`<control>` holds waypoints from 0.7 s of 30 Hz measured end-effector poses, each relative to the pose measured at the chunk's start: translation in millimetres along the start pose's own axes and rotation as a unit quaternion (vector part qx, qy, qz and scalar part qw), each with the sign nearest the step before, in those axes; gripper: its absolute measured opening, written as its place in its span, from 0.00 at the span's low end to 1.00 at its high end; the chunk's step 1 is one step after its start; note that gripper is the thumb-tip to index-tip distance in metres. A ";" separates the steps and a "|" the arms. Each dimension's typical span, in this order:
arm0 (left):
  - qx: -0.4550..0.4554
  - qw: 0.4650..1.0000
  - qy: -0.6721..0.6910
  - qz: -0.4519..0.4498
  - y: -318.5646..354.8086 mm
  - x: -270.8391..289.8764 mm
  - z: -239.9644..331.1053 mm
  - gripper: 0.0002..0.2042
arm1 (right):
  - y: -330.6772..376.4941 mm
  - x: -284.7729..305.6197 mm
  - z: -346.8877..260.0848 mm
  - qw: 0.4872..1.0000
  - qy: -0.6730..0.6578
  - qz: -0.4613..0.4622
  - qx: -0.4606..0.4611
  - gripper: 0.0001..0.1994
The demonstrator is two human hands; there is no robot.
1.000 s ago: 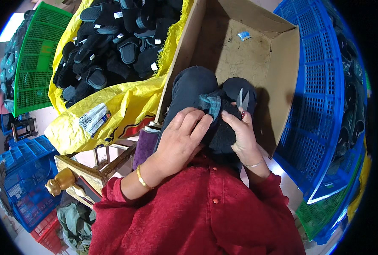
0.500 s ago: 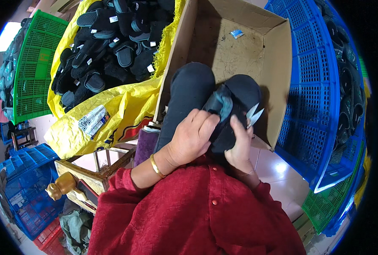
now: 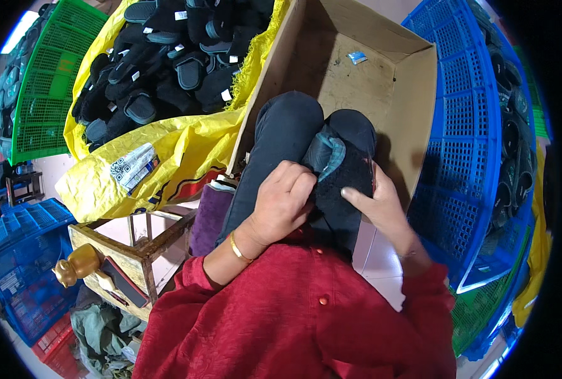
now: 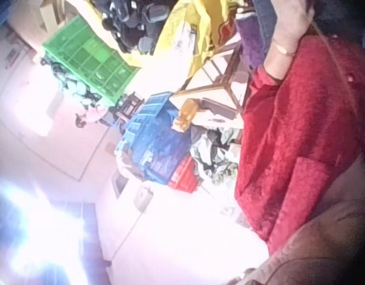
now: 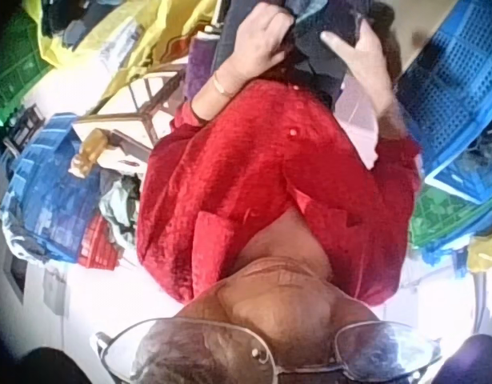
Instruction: The person trims excess fabric and threads from black slippers using a small blade. They pick up slippers from a yellow sack, trim edges and tags, and place the finished slippers into a blue crate.
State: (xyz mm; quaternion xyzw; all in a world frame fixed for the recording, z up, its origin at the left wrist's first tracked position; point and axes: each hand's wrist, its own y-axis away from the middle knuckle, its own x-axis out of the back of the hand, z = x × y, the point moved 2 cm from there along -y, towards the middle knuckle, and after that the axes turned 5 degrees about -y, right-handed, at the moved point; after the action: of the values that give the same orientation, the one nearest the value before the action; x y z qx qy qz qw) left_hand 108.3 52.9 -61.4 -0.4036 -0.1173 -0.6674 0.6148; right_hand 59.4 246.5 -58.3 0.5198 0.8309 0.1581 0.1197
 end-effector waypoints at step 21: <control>0.225 0.966 0.061 0.110 13.0 0.6 7.4 0.18 | -4.9 -54.8 -8.8 0.985 -0.146 0.062 -0.067 0.21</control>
State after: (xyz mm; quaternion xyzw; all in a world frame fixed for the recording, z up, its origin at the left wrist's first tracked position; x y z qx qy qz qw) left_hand 123.2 54.4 -60.7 -0.2236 -0.1818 -0.5756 0.7653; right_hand 75.8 193.9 -50.3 0.5783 0.7584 0.1431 0.2646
